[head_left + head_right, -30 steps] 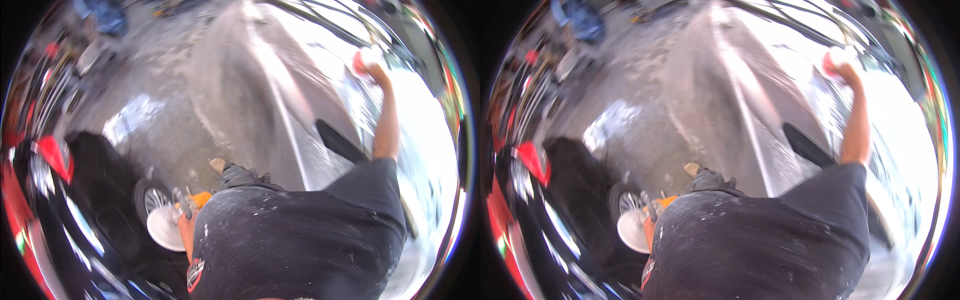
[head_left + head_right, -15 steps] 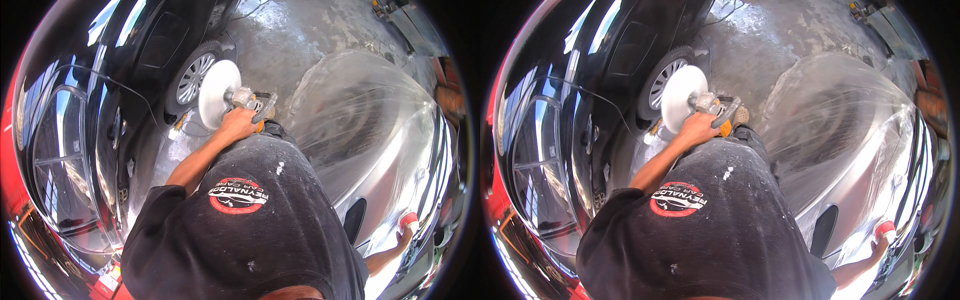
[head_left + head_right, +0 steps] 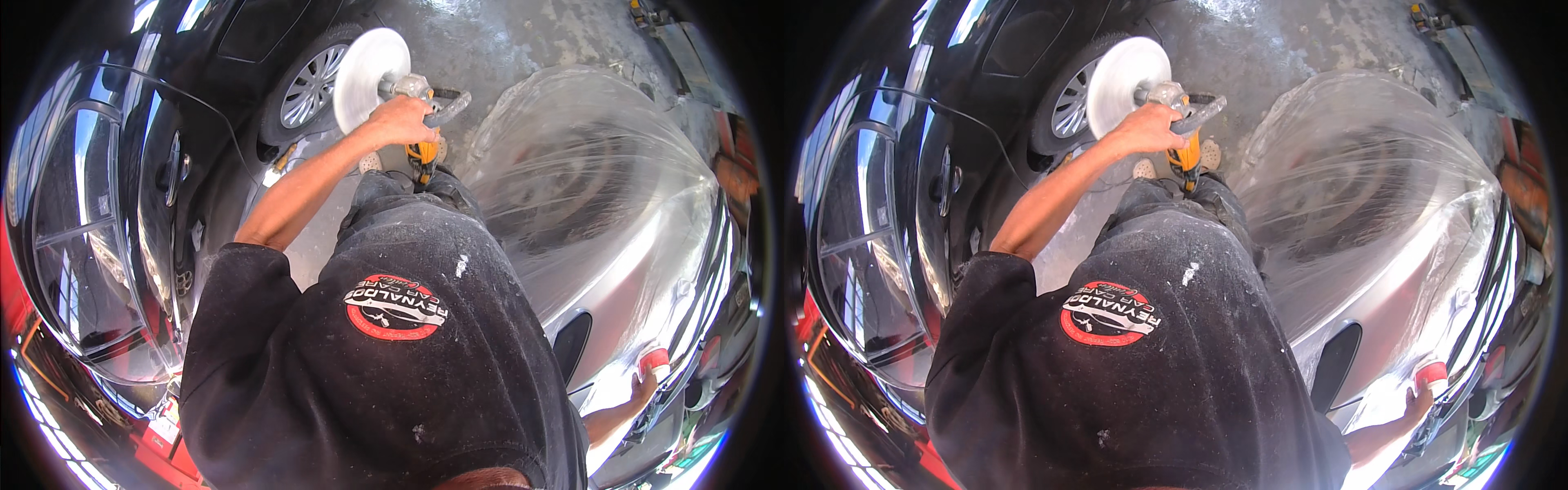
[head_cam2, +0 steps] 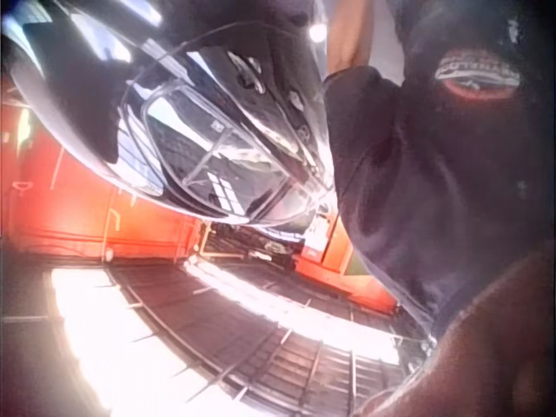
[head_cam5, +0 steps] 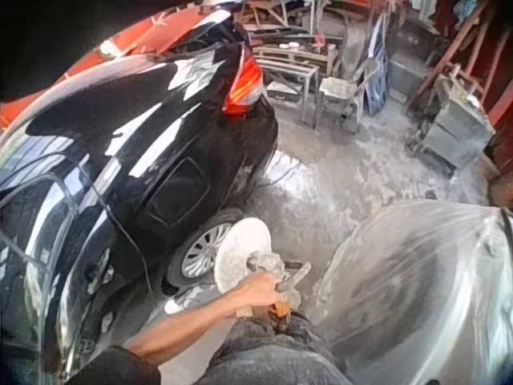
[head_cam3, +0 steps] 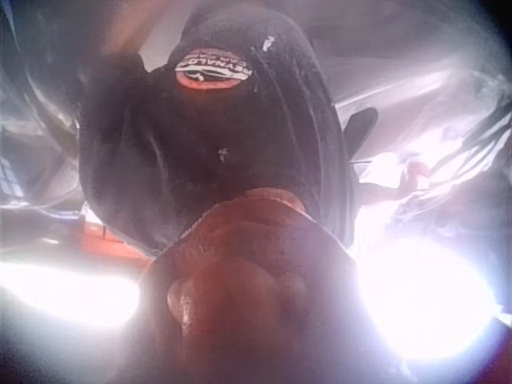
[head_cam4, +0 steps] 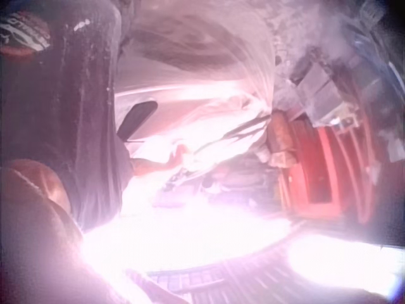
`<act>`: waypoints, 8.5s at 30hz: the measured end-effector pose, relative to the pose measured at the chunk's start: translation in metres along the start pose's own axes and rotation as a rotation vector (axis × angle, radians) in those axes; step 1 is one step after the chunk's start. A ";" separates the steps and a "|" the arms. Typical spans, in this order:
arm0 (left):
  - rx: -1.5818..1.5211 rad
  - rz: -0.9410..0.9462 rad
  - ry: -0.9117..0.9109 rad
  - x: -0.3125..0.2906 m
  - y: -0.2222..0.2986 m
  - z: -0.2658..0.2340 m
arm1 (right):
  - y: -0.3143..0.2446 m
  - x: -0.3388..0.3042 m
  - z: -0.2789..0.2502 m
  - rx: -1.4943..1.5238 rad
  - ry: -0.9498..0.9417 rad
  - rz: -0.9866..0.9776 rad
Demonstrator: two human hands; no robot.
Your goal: The person uses a yellow electric polisher with a white pad to buff the rear window of a black car. They move the tool in circular motions across the glass surface, occasionally pausing to wipe the area with a white cloth.
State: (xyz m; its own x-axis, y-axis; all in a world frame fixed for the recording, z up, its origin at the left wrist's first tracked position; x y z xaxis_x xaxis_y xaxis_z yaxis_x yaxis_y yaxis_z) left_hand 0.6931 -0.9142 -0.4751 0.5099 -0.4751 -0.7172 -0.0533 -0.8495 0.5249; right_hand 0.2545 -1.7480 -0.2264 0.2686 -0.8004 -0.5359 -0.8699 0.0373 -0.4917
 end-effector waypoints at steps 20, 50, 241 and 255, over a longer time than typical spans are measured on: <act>-0.434 -0.216 0.325 -0.093 -0.085 0.078 | 0.009 0.000 0.115 -0.022 0.057 -0.173; -1.302 -0.967 1.300 -0.474 -0.257 0.379 | -0.196 -0.664 0.914 -0.760 -1.875 -0.668; -2.029 -0.678 1.357 -1.055 -0.770 0.863 | -0.049 -1.568 0.850 -0.161 -0.236 -2.394; -2.130 -0.708 1.382 -0.930 -0.701 0.697 | -0.371 -1.217 0.876 -0.029 -0.148 -1.805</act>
State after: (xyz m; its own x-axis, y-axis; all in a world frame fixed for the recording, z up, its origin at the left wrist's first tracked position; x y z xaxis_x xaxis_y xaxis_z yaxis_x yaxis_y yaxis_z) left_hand -0.3421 -0.0365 -0.4951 0.0963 0.5840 -0.8060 0.2432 0.7714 0.5880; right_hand 0.6130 -0.2636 0.0067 0.8177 0.2134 0.5346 0.4956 -0.7334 -0.4653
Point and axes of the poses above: each hand's wrist, its own x-axis towards the middle knuckle, its own z-axis out of the palm, y = z × x, the point moved 5 cm from there along x, towards the middle knuckle, and after that the axes turned 13 degrees about -y, right-handed, at the moved point
